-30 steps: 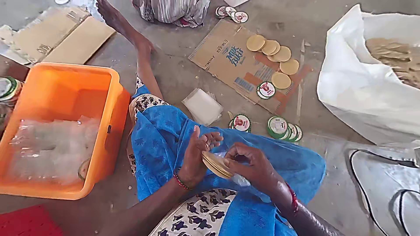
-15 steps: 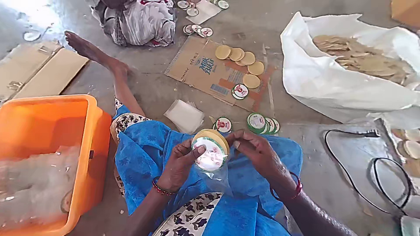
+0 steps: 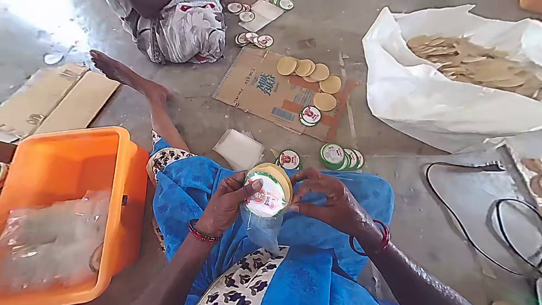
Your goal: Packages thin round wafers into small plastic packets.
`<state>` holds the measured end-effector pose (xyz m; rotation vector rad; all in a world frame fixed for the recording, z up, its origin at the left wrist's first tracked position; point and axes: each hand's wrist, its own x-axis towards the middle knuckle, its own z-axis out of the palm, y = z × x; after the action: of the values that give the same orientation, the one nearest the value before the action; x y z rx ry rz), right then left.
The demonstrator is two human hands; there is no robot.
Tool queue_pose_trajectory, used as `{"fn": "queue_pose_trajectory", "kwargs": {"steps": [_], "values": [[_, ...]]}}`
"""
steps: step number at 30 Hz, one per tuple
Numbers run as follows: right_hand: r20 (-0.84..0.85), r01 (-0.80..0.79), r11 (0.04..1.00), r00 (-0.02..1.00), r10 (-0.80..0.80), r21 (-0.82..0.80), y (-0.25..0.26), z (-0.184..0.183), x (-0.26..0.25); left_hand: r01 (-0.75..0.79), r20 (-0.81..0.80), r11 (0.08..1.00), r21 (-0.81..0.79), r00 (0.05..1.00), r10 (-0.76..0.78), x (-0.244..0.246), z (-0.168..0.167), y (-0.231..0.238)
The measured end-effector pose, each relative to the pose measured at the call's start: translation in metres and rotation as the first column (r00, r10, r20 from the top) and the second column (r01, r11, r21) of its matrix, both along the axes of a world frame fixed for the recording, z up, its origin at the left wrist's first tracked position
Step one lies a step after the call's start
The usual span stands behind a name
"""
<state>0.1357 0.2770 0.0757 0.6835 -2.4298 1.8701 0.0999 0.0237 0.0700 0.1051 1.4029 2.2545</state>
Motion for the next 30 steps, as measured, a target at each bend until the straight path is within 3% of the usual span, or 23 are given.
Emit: {"fn": "queue_pose_trajectory", "kwargs": {"steps": [6, 9, 13, 17, 21, 28, 30], "values": [[-0.193, 0.064, 0.989, 0.98, -0.038, 0.13, 0.004, 0.01, -0.004, 0.09, -0.349, 0.98, -0.179, 0.925, -0.148, -0.012, 0.004, -0.012], [-0.247, 0.09, 0.983, 0.968, -0.049, 0.158, 0.009, 0.018, -0.009, 0.085, -0.434, 0.961, -0.264, 0.879, -0.198, -0.012, 0.01, -0.013], [-0.292, 0.105, 0.966, 0.956, -0.034, 0.234, 0.012, 0.026, -0.014, 0.071, -0.439, 0.961, -0.269, 0.878, -0.188, -0.01, 0.008, -0.013], [-0.387, 0.114, 0.945, 0.922, 0.015, 0.307, 0.003, 0.043, -0.018, 0.166, -0.382, 0.986, -0.037, 0.909, -0.167, -0.016, -0.01, -0.015], [-0.424, 0.065, 0.925, 0.899, 0.109, 0.375, -0.009, 0.043, -0.023, 0.186, -0.328, 0.981, 0.05, 0.931, -0.159, -0.02, -0.032, -0.013], [-0.364, -0.021, 0.956, 0.922, 0.133, 0.294, -0.024, 0.042, -0.034, 0.146, -0.307, 0.989, -0.02, 0.941, -0.145, -0.02, -0.061, -0.01], [-0.353, -0.048, 0.969, 0.926, 0.135, 0.244, -0.022, 0.029, -0.047, 0.101, -0.231, 0.995, -0.017, 0.967, -0.102, -0.015, -0.06, -0.006]]}}
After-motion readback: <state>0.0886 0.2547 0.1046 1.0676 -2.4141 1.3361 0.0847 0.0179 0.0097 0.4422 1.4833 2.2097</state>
